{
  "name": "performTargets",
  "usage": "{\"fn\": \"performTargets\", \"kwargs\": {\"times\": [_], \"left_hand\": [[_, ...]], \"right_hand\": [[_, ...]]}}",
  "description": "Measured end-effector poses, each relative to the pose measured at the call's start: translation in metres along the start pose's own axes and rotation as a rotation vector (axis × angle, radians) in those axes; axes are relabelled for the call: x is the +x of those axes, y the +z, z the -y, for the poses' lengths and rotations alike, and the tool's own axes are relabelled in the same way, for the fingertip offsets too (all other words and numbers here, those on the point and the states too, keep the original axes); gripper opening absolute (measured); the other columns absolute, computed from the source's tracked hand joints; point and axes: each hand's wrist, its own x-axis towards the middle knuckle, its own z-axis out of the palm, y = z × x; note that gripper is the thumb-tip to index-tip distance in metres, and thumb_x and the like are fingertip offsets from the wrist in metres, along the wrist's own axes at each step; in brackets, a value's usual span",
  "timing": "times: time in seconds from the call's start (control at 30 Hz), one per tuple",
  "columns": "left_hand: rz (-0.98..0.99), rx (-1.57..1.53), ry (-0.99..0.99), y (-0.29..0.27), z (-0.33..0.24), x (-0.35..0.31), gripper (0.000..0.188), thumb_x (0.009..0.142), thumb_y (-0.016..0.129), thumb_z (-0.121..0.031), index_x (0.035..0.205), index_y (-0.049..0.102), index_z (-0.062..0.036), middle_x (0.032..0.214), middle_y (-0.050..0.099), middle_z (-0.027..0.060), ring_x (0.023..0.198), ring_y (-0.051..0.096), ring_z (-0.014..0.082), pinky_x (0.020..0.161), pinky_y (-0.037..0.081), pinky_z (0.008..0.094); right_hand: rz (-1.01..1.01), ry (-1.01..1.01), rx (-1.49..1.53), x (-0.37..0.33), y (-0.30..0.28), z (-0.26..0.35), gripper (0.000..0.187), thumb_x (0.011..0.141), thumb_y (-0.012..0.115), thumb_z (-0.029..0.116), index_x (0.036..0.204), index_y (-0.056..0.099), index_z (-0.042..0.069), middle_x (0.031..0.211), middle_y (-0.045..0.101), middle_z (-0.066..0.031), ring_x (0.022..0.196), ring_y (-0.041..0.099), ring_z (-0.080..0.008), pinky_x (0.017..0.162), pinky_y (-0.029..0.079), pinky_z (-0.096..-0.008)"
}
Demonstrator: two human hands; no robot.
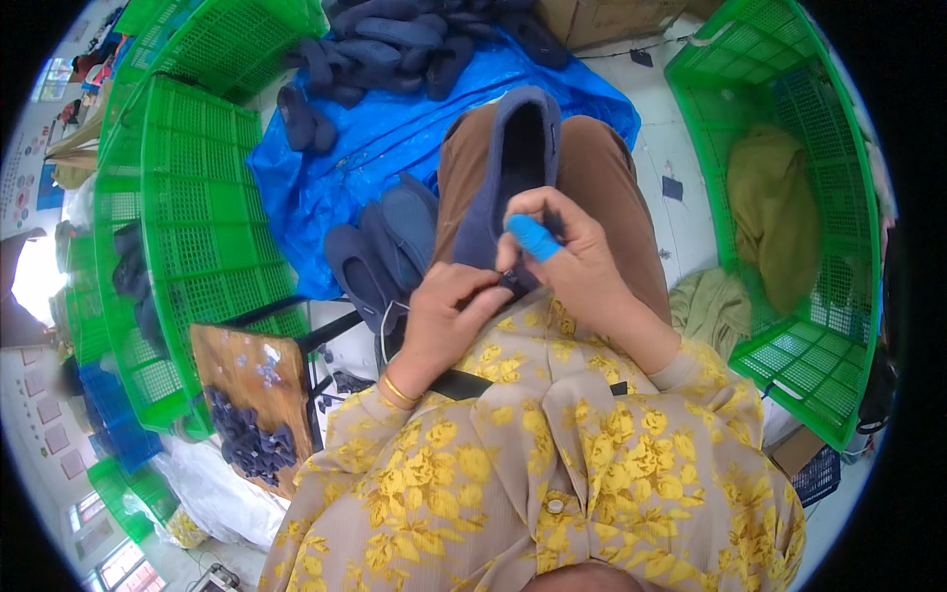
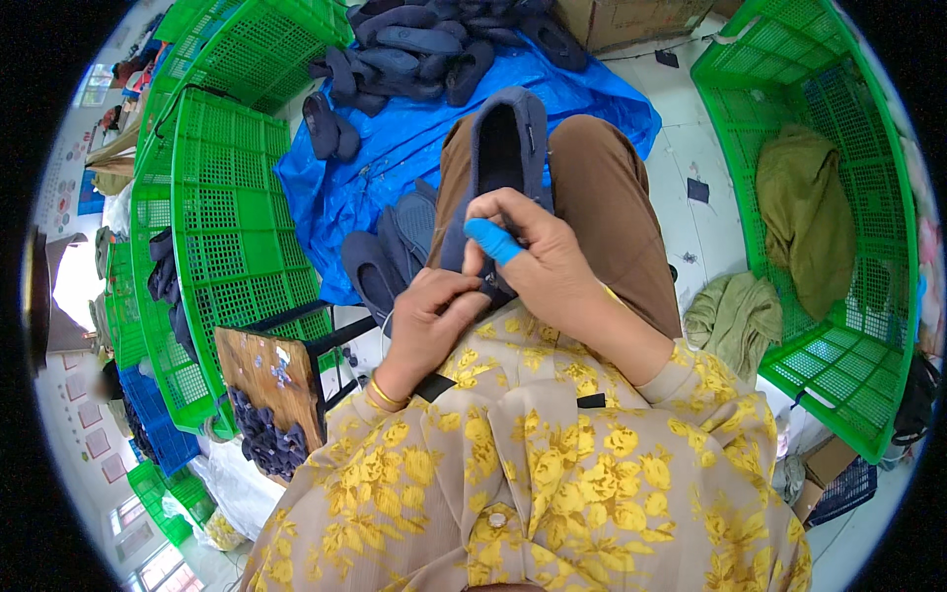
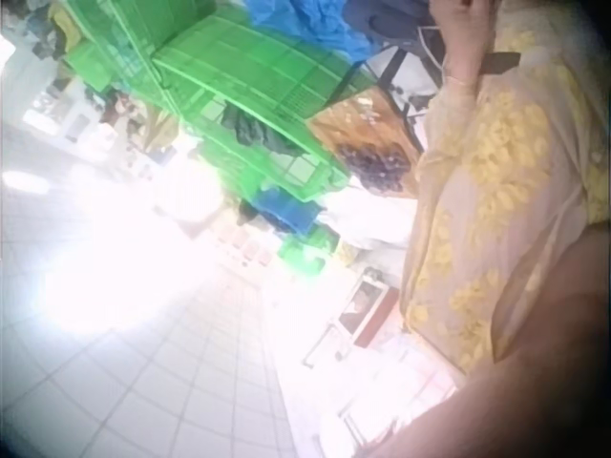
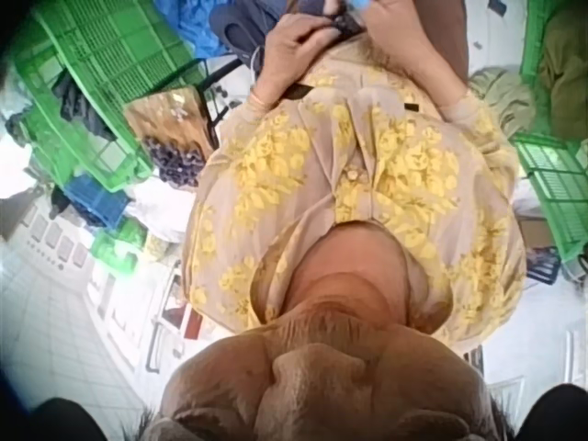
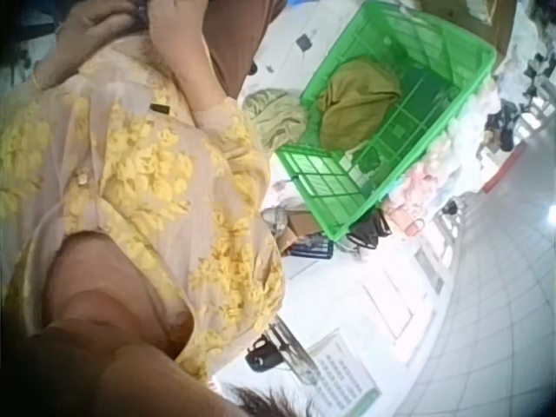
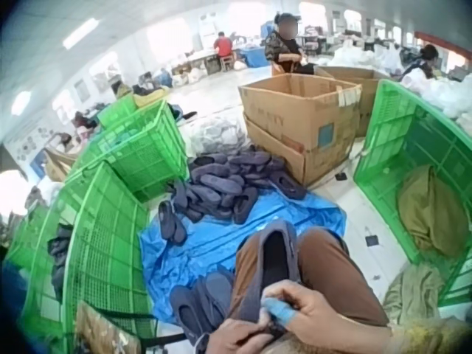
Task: The person is sitting on the floor in a workshop, sewing a dark blue slipper using a blue-handled tool. They repeatedly insert the tool into the slipper's edge and pull a thread to stitch it. The person handles multiple slippers and green crates are visible nearby.
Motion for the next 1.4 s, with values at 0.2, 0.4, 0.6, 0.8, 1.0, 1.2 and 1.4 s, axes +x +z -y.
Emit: {"fn": "performTargets", "kwargs": {"times": [0.2,0.4,0.6,0.8,1.0,1.2,1.4], "left_hand": [[0.137,0.257,0.325,-0.024,-0.03,0.051,0.028,0.082,0.058,0.002,0.109,0.064,-0.0031,0.109,0.061,0.0128,0.094,0.062,0.0279,0.077,0.049,0.0327],[0.528,0.685,0.647,-0.026,-0.043,0.098,0.017,0.072,0.063,-0.002,0.088,0.062,-0.0067,0.096,0.059,0.0065,0.092,0.053,0.0269,0.075,0.042,0.0388],[0.544,0.762,0.694,-0.024,-0.057,0.122,0.011,0.072,0.068,-0.012,0.072,0.057,-0.0075,0.071,0.056,0.0044,0.077,0.052,0.0239,0.07,0.041,0.0382],[0.136,0.221,-0.007,0.038,-0.063,0.113,0.021,0.078,0.072,-0.017,0.076,0.058,-0.0023,0.066,0.059,0.0182,0.06,0.06,0.0348,0.054,0.044,0.0424],[0.297,-0.145,-0.4,0.08,-0.054,0.111,0.017,0.086,0.067,-0.013,0.084,0.056,0.0003,0.07,0.06,0.0102,0.059,0.062,0.0175,0.047,0.05,0.0295],[0.384,0.165,-0.441,0.043,-0.08,0.163,0.059,0.093,0.052,-0.048,0.064,0.064,0.0014,0.056,0.06,0.0093,0.053,0.06,0.0162,0.053,0.046,0.0321],[0.323,0.249,-0.173,0.06,-0.047,0.173,0.066,0.087,0.056,-0.057,0.065,0.067,0.0038,0.057,0.06,0.0144,0.054,0.058,0.0243,0.058,0.046,0.037]], "right_hand": [[0.019,0.019,-0.013,-0.01,-0.015,0.001,0.009,0.098,0.056,0.013,0.104,0.059,0.006,0.08,0.054,0.0049,0.066,0.044,-0.0026,0.06,0.038,-0.0198],[0.051,0.055,0.03,-0.015,-0.023,0.009,0.009,0.098,0.053,0.01,0.105,0.058,0.008,0.083,0.051,0.0042,0.07,0.042,-0.0037,0.063,0.037,-0.0199],[-0.063,0.003,0.037,-0.024,-0.037,0.04,0.009,0.098,0.052,0.008,0.105,0.058,0.008,0.083,0.05,0.0047,0.068,0.04,-0.0028,0.061,0.034,-0.0195],[-0.185,-0.081,0.065,-0.038,-0.063,0.034,0.009,0.098,0.051,0.009,0.106,0.056,0.007,0.084,0.046,0.0057,0.068,0.037,-0.0014,0.059,0.03,-0.0182],[-0.268,0.136,0.063,-0.063,-0.078,-0.005,0.008,0.098,0.05,0.009,0.105,0.054,0.006,0.083,0.046,0.0044,0.069,0.038,-0.0035,0.063,0.035,-0.0201],[-0.25,0.123,-0.039,-0.068,-0.084,-0.013,0.008,0.097,0.051,0.008,0.105,0.054,0.006,0.083,0.051,0.0023,0.07,0.042,-0.005,0.064,0.038,-0.0217],[-0.205,0.062,-0.177,-0.076,-0.09,-0.011,0.011,0.096,0.053,0.006,0.106,0.054,0.005,0.089,0.058,0.0001,0.07,0.046,-0.0059,0.065,0.04,-0.0223]]}}
